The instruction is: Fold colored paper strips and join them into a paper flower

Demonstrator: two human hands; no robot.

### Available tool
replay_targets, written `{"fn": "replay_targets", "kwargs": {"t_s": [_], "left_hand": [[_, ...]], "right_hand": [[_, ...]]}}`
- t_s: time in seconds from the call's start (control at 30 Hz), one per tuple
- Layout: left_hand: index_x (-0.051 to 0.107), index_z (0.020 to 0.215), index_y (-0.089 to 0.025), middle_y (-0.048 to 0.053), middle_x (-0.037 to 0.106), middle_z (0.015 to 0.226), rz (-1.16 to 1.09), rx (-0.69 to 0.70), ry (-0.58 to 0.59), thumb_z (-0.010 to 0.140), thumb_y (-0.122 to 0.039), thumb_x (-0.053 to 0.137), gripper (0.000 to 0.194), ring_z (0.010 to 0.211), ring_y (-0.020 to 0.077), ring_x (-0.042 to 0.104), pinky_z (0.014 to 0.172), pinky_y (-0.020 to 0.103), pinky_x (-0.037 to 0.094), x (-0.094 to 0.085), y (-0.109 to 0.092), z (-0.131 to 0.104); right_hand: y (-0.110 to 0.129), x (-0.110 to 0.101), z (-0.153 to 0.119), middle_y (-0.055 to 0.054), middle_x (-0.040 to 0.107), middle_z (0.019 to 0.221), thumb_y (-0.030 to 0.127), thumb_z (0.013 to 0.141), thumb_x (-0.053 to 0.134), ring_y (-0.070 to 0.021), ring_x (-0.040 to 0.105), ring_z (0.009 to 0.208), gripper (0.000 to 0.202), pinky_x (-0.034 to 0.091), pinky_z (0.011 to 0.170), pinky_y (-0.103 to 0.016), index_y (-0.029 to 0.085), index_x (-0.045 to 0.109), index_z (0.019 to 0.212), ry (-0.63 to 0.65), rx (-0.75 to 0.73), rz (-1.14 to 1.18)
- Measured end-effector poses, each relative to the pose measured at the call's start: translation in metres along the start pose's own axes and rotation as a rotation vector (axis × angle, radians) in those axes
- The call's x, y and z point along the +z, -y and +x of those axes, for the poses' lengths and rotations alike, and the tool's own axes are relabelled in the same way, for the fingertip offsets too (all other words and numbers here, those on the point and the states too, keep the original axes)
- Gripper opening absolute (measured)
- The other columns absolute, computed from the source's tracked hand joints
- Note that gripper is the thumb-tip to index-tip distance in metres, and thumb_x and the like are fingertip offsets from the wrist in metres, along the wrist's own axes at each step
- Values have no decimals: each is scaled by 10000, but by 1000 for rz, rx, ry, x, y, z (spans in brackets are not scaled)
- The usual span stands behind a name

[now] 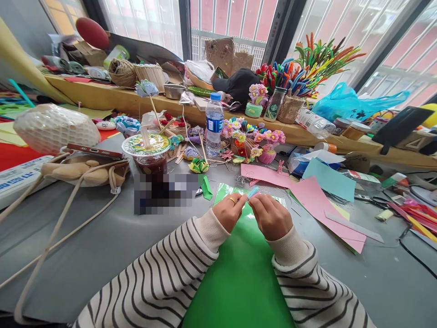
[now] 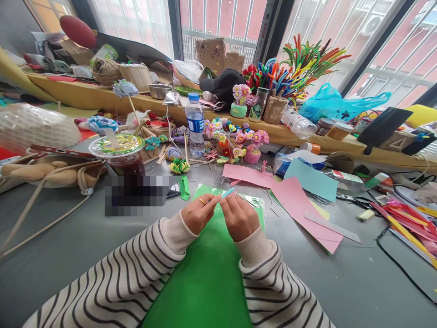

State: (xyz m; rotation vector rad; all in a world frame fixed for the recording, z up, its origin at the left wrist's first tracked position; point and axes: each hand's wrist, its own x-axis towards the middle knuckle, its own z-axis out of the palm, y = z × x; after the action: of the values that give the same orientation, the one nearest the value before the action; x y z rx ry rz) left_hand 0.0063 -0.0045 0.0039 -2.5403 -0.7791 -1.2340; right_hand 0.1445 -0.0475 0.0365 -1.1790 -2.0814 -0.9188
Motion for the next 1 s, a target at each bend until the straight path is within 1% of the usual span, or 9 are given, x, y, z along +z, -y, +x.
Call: {"fn": "replay_targets", "kwargs": {"t_s": [0.23, 0.37, 0.47, 0.5, 0.57, 0.7, 0.8, 0.9, 1.0], "left_hand": [[522, 1013, -97, 106, 614, 840, -144, 13, 52, 809, -101, 316, 289, 754, 149, 592, 670, 250, 511, -4, 3, 2], [532, 1000, -83, 106, 609, 815, -222, 16, 44, 802, -90, 335, 280, 735, 146, 588, 661, 236, 505, -7, 5, 2], [533, 1016, -91, 96, 603, 797, -252, 13, 56, 803, -94, 328, 295, 717, 145, 582, 630, 228, 501, -6, 5, 1], [533, 1022, -105, 85, 601, 780, -256, 12, 51, 809, -97, 319, 303, 701, 140, 579, 623, 226, 499, -5, 4, 0], [524, 1051, -130, 73, 598, 788, -253, -15, 103, 818, -110, 329, 305, 708, 139, 576, 637, 234, 494, -3, 4, -2], [510, 1079, -141, 73, 597, 803, -317, -24, 161, 827, -124, 328, 311, 723, 137, 571, 655, 244, 488, -1, 4, -5], [502, 1095, -129, 87, 598, 824, -447, -43, 188, 817, -120, 334, 325, 746, 139, 571, 668, 250, 485, -1, 5, -5], [527, 1068, -130, 72, 599, 786, -619, -114, 231, 787, -124, 365, 324, 700, 124, 565, 639, 230, 480, -3, 4, -4], [584, 971, -134, 39, 608, 682, -727, -206, 294, 752, -139, 421, 273, 601, 106, 554, 601, 215, 468, -6, 2, -1]], "right_hand": [[-1, 0, -4, -56, 627, 691, 63, 747, 525, -154, 532, 629, 114, 415, 624, -254, 116, 589, 824, -55, 2, 70], [-3, 1, -2, -46, 596, 665, 128, 780, 500, -144, 525, 646, 85, 422, 618, -241, 145, 584, 772, -30, 188, 300], [-9, 3, -1, -33, 567, 663, 189, 772, 521, -141, 507, 636, 88, 415, 594, -251, 167, 582, 712, 62, 363, 471], [-11, 3, -1, -30, 560, 665, 208, 765, 531, -140, 501, 631, 91, 412, 585, -255, 172, 585, 700, 98, 396, 513], [-17, 4, 0, -27, 550, 664, 233, 756, 542, -140, 491, 624, 106, 405, 578, -264, 176, 587, 678, 171, 421, 575], [-27, 3, 5, -26, 539, 636, 247, 745, 557, -152, 466, 630, 133, 397, 600, -290, 169, 576, 640, 318, 385, 611], [-35, 1, 14, -39, 564, 674, 221, 720, 584, -170, 467, 682, 99, 394, 627, -310, 164, 577, 640, 446, 309, 594], [-45, 0, 25, -50, 574, 700, 184, 695, 602, -170, 477, 689, 74, 396, 627, -308, 151, 585, 631, 612, 204, 610], [-53, 0, 33, -41, 558, 656, 161, 687, 602, -141, 491, 636, 65, 406, 578, -260, 133, 591, 629, 769, 144, 695]]}}
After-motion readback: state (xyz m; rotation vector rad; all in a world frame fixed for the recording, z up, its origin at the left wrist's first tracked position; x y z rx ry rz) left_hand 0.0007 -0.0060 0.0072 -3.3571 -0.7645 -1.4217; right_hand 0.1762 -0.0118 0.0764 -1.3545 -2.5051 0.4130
